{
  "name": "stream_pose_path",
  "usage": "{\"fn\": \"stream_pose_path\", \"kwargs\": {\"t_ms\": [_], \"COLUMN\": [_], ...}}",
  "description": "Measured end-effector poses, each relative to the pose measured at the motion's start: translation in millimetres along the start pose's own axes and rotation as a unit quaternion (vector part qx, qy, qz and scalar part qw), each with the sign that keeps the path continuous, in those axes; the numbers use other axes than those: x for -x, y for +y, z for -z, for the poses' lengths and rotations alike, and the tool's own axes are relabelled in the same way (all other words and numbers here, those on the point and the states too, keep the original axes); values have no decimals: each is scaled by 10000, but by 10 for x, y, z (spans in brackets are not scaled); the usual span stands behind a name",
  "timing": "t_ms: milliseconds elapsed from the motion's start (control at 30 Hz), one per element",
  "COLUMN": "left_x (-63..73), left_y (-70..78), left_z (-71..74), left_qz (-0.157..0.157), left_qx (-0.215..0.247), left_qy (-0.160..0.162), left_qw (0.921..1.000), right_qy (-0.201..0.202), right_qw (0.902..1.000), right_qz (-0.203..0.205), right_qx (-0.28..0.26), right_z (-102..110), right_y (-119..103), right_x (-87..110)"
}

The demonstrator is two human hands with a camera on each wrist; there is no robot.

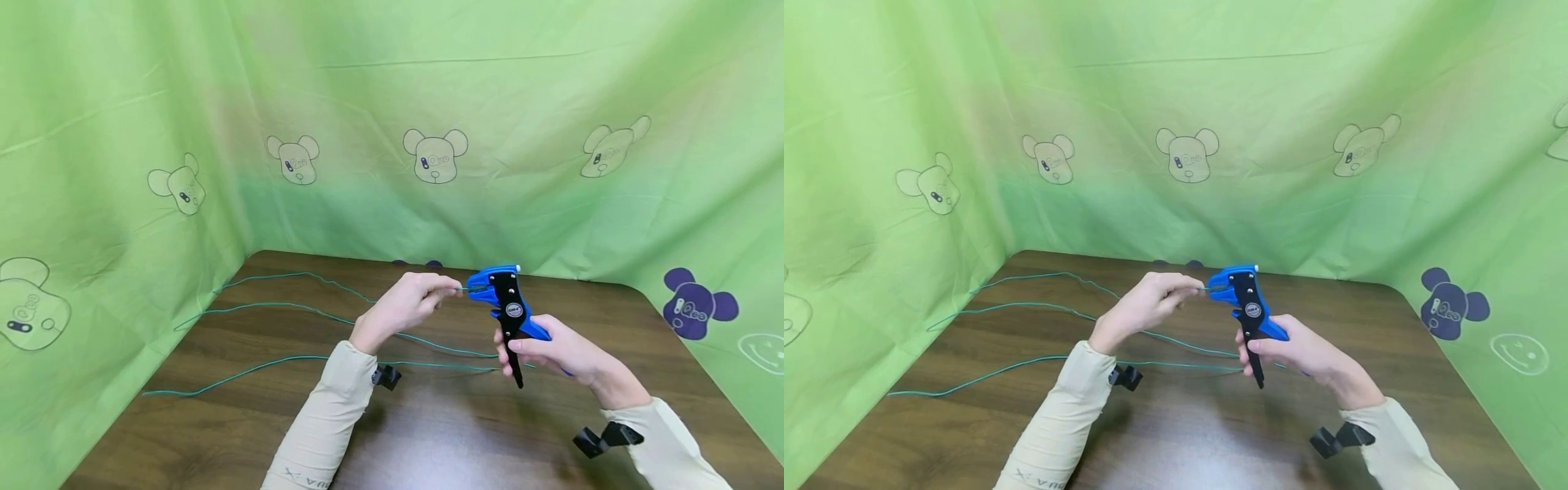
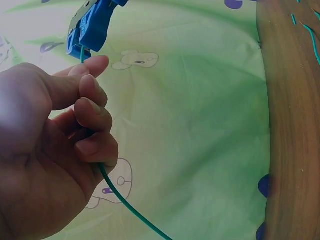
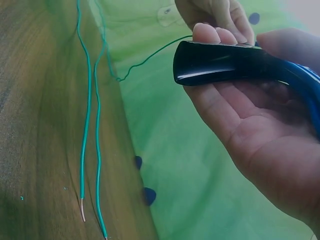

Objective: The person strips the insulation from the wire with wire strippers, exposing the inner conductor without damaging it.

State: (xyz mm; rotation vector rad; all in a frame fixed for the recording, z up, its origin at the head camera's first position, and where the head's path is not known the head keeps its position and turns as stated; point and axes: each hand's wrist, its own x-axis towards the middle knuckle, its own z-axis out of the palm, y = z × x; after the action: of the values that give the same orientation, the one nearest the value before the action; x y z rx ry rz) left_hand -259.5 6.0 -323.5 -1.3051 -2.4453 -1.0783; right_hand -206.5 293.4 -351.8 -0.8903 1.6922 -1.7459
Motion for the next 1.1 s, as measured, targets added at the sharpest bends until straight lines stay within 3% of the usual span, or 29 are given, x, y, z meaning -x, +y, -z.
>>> {"fn": "stream_pose_path", "kwargs": {"t_ms": [533,1100], "left_x": [-7,9], "left_y": [6,39], "left_z": [-8,12], "left_qz": [119,147], "left_qx": [69,-165], "left_qy": [-112,-203], "left_qw": [9998,9996], "right_qy": [2,54], "right_qw": [9998,9999], "right_qz": [-21,-2], "right_qx": [-200,138], "right_z": [1,-24], "right_y": [16,31], "right_x": [-13,-19]}}
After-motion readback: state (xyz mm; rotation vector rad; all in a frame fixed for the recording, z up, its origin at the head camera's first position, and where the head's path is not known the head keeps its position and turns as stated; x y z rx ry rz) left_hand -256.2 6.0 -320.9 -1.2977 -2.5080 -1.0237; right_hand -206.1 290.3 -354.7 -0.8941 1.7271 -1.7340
